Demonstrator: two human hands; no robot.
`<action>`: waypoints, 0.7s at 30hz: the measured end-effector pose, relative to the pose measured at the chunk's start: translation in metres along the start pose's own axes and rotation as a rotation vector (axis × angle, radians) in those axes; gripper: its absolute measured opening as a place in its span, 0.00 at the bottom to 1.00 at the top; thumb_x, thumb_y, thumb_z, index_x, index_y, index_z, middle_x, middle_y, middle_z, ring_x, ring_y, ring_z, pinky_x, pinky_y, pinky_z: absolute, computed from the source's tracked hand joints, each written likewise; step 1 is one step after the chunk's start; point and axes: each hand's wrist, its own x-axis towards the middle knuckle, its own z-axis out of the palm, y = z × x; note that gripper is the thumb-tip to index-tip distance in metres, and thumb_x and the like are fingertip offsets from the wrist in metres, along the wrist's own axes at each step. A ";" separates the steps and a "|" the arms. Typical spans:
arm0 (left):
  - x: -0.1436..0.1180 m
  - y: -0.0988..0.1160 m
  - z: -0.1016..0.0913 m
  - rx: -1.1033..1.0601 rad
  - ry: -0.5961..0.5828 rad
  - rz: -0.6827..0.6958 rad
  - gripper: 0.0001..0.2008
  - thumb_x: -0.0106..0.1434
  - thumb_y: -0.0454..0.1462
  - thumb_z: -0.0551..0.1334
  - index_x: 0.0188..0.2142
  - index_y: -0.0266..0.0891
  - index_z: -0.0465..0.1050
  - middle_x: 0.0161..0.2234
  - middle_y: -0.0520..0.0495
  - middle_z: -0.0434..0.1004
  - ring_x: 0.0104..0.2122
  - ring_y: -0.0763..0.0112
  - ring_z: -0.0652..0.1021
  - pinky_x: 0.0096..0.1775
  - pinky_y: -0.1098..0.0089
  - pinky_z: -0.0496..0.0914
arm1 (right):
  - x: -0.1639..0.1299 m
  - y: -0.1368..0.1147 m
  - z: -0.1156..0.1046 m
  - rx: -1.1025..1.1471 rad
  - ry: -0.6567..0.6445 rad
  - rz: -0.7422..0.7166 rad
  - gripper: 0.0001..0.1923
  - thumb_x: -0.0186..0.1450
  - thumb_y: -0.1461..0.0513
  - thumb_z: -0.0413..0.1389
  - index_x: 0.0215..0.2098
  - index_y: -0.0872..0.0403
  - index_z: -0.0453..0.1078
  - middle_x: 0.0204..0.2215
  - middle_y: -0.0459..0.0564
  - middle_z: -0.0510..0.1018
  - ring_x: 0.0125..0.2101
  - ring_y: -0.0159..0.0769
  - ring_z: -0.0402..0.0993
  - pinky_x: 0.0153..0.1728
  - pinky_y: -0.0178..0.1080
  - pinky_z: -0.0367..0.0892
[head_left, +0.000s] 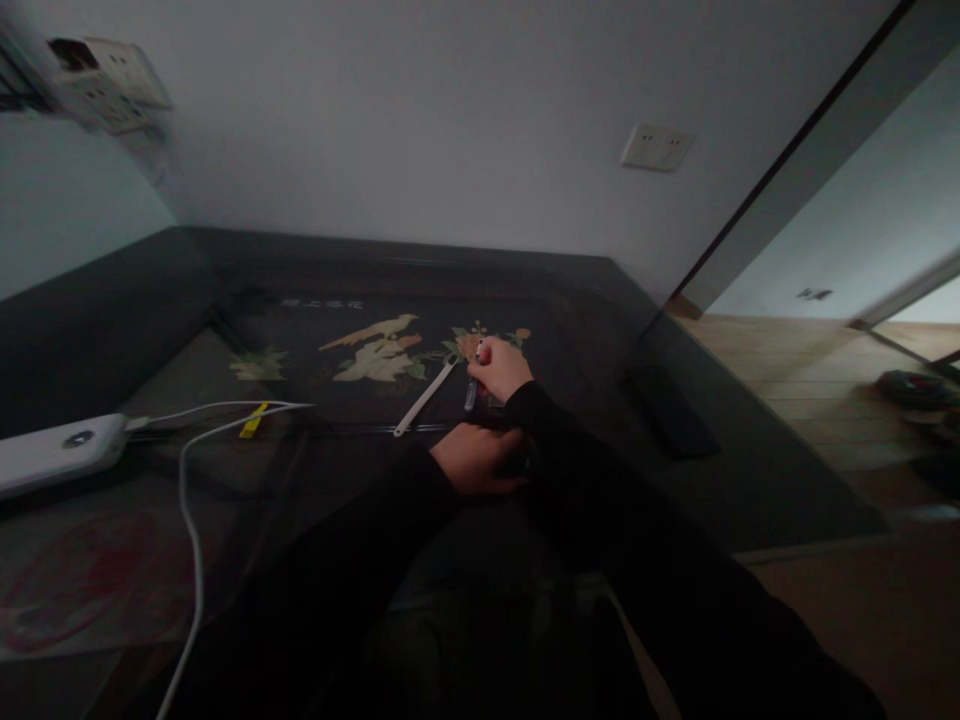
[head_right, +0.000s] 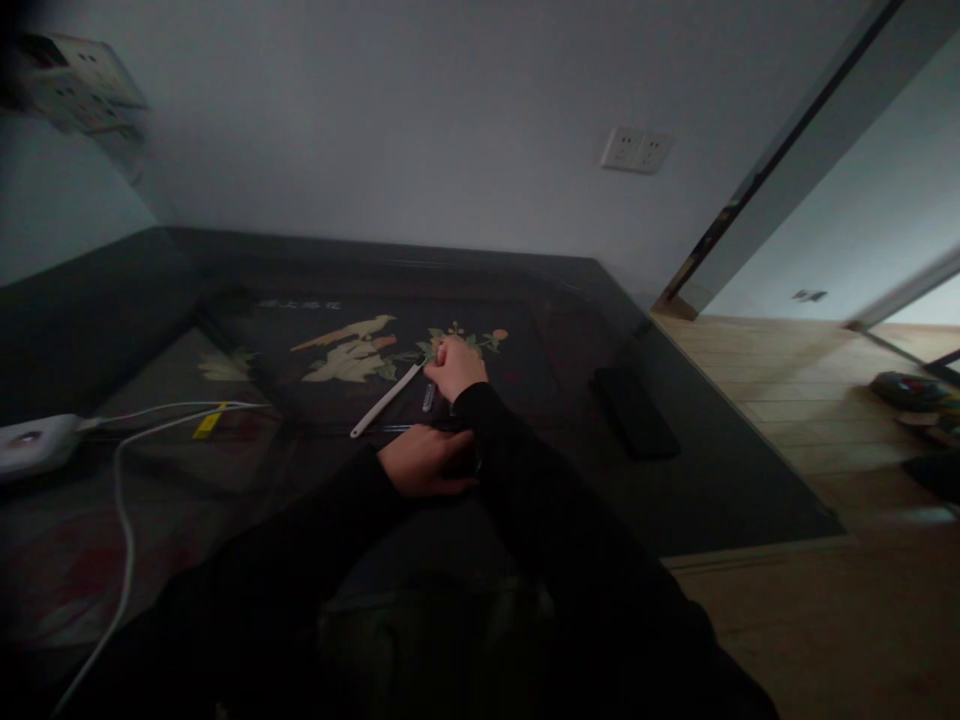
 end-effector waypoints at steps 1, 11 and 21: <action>0.000 0.000 -0.001 -0.010 -0.002 -0.018 0.21 0.60 0.47 0.60 0.48 0.37 0.68 0.34 0.40 0.80 0.32 0.55 0.80 0.32 0.64 0.70 | -0.001 0.005 -0.008 0.044 0.034 -0.003 0.06 0.57 0.62 0.55 0.28 0.52 0.60 0.30 0.49 0.75 0.35 0.41 0.76 0.37 0.42 0.70; 0.000 -0.006 0.001 -0.336 0.215 -0.235 0.19 0.59 0.44 0.63 0.48 0.40 0.64 0.24 0.56 0.69 0.23 0.72 0.72 0.26 0.73 0.61 | -0.039 0.085 -0.040 0.898 -0.123 -0.125 0.20 0.56 0.59 0.60 0.38 0.49 0.52 0.27 0.40 0.74 0.25 0.32 0.77 0.29 0.38 0.72; 0.001 0.007 0.001 -0.955 0.604 -0.355 0.20 0.60 0.41 0.63 0.48 0.39 0.61 0.26 0.56 0.67 0.22 0.76 0.66 0.26 0.74 0.60 | -0.064 0.102 -0.049 0.763 -0.269 -0.207 0.14 0.65 0.57 0.54 0.46 0.56 0.69 0.27 0.45 0.72 0.23 0.27 0.68 0.25 0.33 0.66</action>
